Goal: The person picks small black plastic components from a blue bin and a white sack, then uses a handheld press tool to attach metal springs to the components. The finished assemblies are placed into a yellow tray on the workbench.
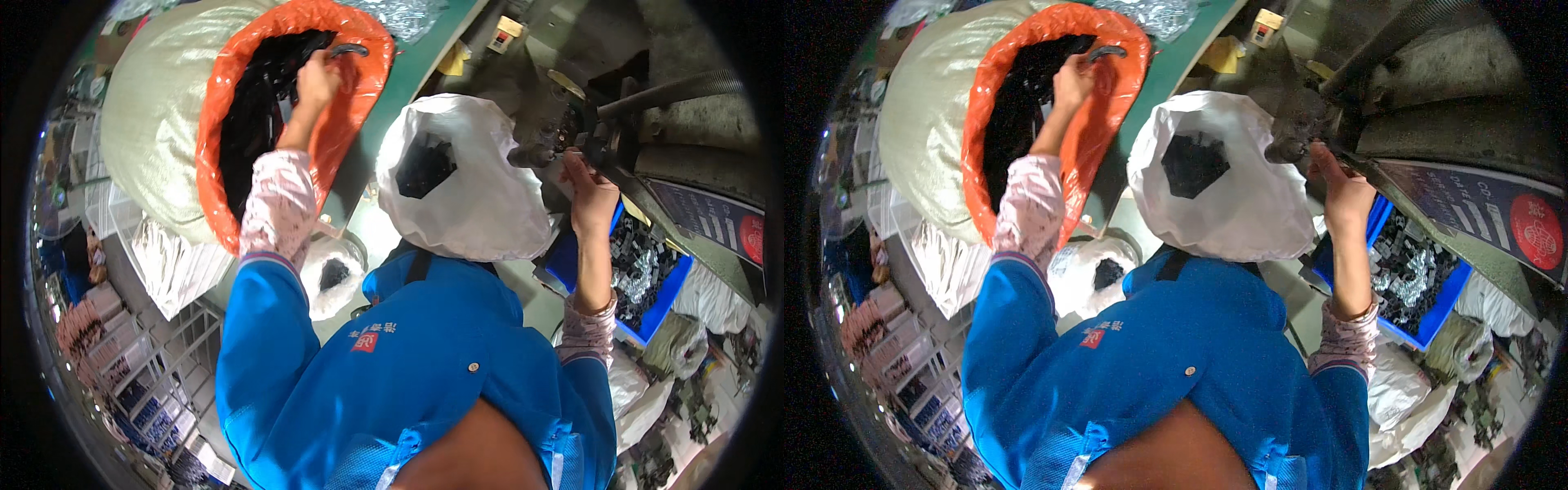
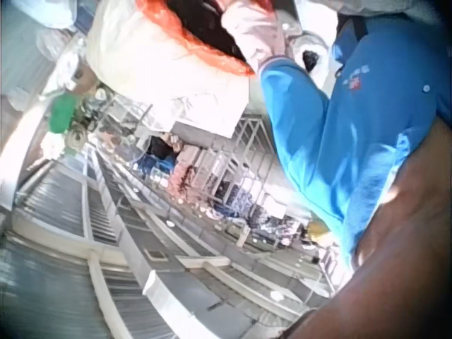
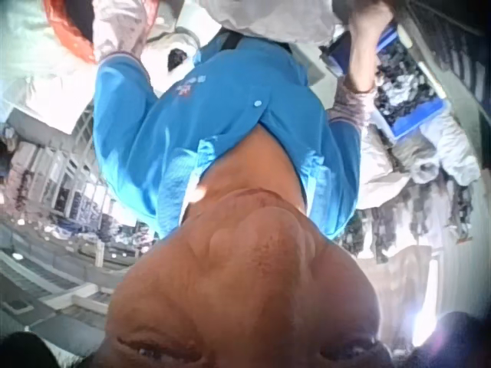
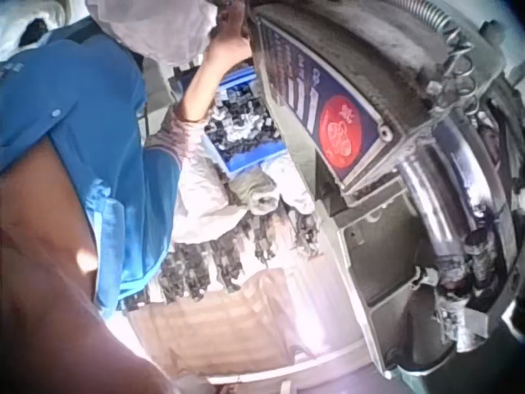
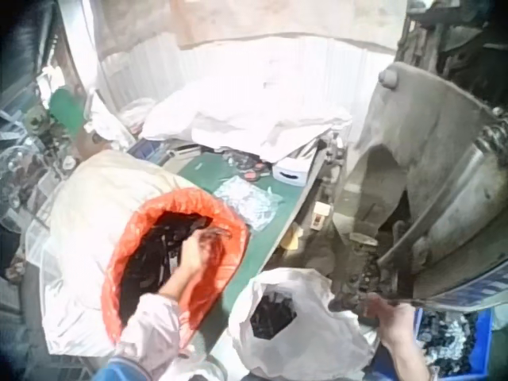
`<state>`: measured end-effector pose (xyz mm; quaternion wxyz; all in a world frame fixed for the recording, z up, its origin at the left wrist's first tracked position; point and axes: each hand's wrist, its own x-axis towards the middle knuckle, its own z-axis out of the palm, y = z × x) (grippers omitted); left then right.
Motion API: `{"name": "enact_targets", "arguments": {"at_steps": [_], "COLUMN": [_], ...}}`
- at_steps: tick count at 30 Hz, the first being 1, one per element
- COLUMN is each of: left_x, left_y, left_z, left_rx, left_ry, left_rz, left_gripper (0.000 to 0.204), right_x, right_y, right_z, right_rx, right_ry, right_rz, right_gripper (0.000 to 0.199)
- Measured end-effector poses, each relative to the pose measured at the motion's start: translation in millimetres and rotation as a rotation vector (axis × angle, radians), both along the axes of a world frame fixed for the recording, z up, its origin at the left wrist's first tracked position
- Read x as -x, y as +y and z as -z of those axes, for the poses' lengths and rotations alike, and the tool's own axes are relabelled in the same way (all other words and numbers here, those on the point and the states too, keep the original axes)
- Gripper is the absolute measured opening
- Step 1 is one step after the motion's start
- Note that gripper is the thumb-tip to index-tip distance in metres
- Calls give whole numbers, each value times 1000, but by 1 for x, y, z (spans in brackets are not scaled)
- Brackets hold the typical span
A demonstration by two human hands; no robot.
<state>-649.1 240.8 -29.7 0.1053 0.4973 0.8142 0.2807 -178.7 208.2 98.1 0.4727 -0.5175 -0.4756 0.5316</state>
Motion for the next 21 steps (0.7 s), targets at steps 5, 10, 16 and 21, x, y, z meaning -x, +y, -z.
{"name": "enact_targets", "arguments": {"at_steps": [5, 10, 16, 21], "left_x": [51, 58, 61, 33], "left_y": [30, 24, -18, -91], "left_z": [40, 41, 21, -34], "left_rx": [359, 357, -292, -448], "left_ry": [348, 369, -253, -1186], "left_rz": [101, 205, 217, 306], "left_gripper": [39, 47, 27, 37], "right_x": [2, 9, -50, -149], "right_y": [-15, -52, -138, -179], "right_z": [18, 15, 42, 51], "right_rx": [-235, -230, -221, -156], "right_ry": [-376, -361, -539, -677], "right_rz": [1, 33, 112, 449], "right_gripper": [14, 21, 12, 11]}}
